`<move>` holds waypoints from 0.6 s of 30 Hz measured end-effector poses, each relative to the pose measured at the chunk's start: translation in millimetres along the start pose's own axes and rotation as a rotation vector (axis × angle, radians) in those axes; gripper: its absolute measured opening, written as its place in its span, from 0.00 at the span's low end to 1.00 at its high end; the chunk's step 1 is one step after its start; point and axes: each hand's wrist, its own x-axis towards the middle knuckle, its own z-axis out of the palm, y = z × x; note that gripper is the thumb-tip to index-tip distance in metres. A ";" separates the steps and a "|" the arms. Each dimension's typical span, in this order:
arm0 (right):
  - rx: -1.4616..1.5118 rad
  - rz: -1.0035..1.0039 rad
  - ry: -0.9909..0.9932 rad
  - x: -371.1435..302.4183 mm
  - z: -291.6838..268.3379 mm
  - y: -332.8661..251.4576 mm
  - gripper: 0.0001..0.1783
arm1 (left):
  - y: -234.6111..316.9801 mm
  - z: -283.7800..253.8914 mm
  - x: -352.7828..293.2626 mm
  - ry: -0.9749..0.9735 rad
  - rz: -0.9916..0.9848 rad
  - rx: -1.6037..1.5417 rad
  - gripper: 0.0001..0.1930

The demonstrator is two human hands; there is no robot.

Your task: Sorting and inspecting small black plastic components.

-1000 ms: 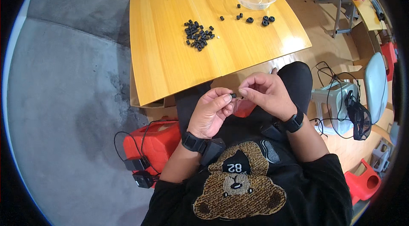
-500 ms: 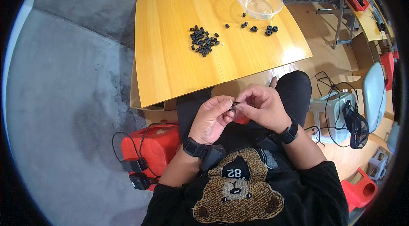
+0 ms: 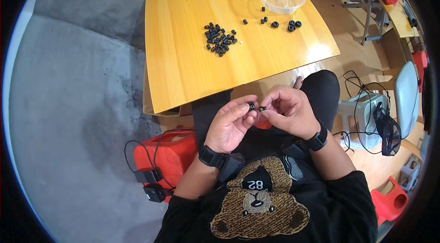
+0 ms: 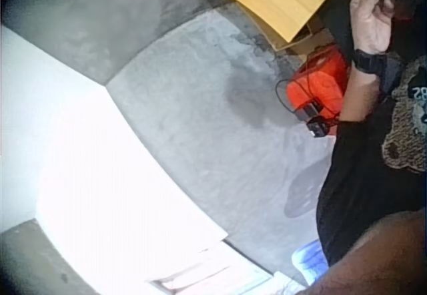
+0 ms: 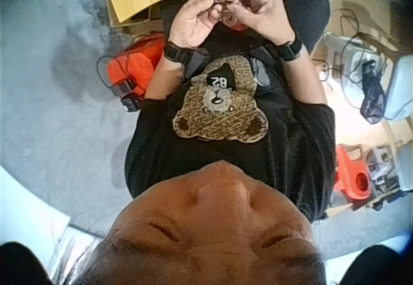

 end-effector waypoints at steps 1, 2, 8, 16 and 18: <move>-0.032 -0.024 -0.005 0.3 -0.3 1.4 0.07 | -0.4 -0.4 0.0 0.004 0.006 0.015 0.14; -0.065 -0.049 -0.010 0.7 -0.6 2.5 0.07 | -0.5 -1.4 0.2 0.007 0.003 0.017 0.14; -0.173 -0.073 0.017 0.5 -3.3 4.9 0.07 | -2.2 -6.6 1.7 -0.031 -0.014 0.023 0.15; -0.284 -0.102 0.018 1.5 -7.3 -1.1 0.07 | -2.0 -4.4 2.5 -0.013 -0.024 0.040 0.13; -0.316 -0.114 0.015 1.6 -6.9 -1.4 0.07 | -2.2 -3.0 2.3 -0.021 -0.020 0.058 0.12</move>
